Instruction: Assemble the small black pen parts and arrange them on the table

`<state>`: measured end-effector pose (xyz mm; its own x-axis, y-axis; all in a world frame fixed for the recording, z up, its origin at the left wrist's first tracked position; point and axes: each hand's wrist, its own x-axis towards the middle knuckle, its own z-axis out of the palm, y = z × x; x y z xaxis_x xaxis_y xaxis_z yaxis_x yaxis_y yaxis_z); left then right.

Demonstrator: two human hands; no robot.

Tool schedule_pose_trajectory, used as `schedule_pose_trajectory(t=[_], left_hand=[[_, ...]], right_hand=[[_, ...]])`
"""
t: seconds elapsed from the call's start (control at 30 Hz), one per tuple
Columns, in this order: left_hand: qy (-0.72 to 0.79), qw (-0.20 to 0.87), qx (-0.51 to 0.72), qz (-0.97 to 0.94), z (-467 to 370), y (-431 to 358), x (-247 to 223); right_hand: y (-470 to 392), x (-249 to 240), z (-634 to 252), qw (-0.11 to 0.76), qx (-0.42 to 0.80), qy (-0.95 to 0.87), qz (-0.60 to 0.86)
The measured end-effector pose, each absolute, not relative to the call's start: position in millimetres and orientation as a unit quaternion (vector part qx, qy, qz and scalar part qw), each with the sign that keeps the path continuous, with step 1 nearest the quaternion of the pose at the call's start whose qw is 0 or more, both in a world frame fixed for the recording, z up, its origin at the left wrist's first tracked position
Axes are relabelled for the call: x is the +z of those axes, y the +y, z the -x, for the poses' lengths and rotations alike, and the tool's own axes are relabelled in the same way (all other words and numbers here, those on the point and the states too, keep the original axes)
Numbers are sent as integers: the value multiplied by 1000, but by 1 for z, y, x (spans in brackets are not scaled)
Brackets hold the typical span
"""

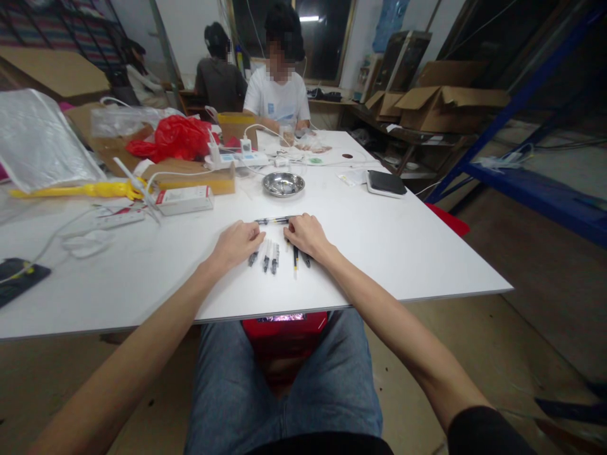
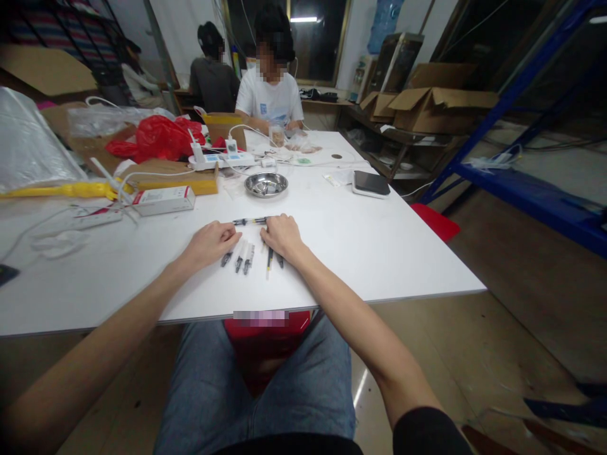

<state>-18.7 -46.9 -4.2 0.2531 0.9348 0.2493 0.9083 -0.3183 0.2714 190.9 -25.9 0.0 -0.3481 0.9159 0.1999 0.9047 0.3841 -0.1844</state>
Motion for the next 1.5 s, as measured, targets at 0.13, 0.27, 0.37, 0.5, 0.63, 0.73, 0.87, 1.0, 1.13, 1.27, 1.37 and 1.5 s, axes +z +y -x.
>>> schedule_pose_trajectory(t=[0.13,0.27,0.37,0.5,0.63,0.73,0.87,1.0,1.13,1.27,1.37,1.5], left_hand=[[582,42,130,-802,17,-42,2],[559,13,107,-822,18,-40,0],[550,9,116,-827,24,-46,-2],[545,30,111,-831,36,-52,-4],[526,58,127,-839,42,-49,-8],[514,61,171,-838,42,-43,-11],[514,52,225,-826,39,-34,-9],[514,77,271,-811,33,-29,-10],[505,93,349,-783,29,-28,-14],[494,138,457,-727,32,-25,-16],[478,220,540,-657,36,-19,-12],[477,317,608,-550,38,-8,10]], right_hand=[[-29,4,-189,126,28,-814,566],[-26,2,-191,158,45,-808,565],[-22,1,-194,197,75,-796,568],[-19,5,-199,233,134,-779,567],[-19,12,-203,254,193,-765,559],[-19,16,-208,260,237,-765,539],[-18,20,-213,266,315,-760,502],[-16,20,-213,265,348,-741,510],[-15,16,-214,266,356,-743,500],[-14,13,-215,273,358,-741,499],[-12,11,-214,285,364,-727,508],[-8,7,-213,336,390,-693,505]])
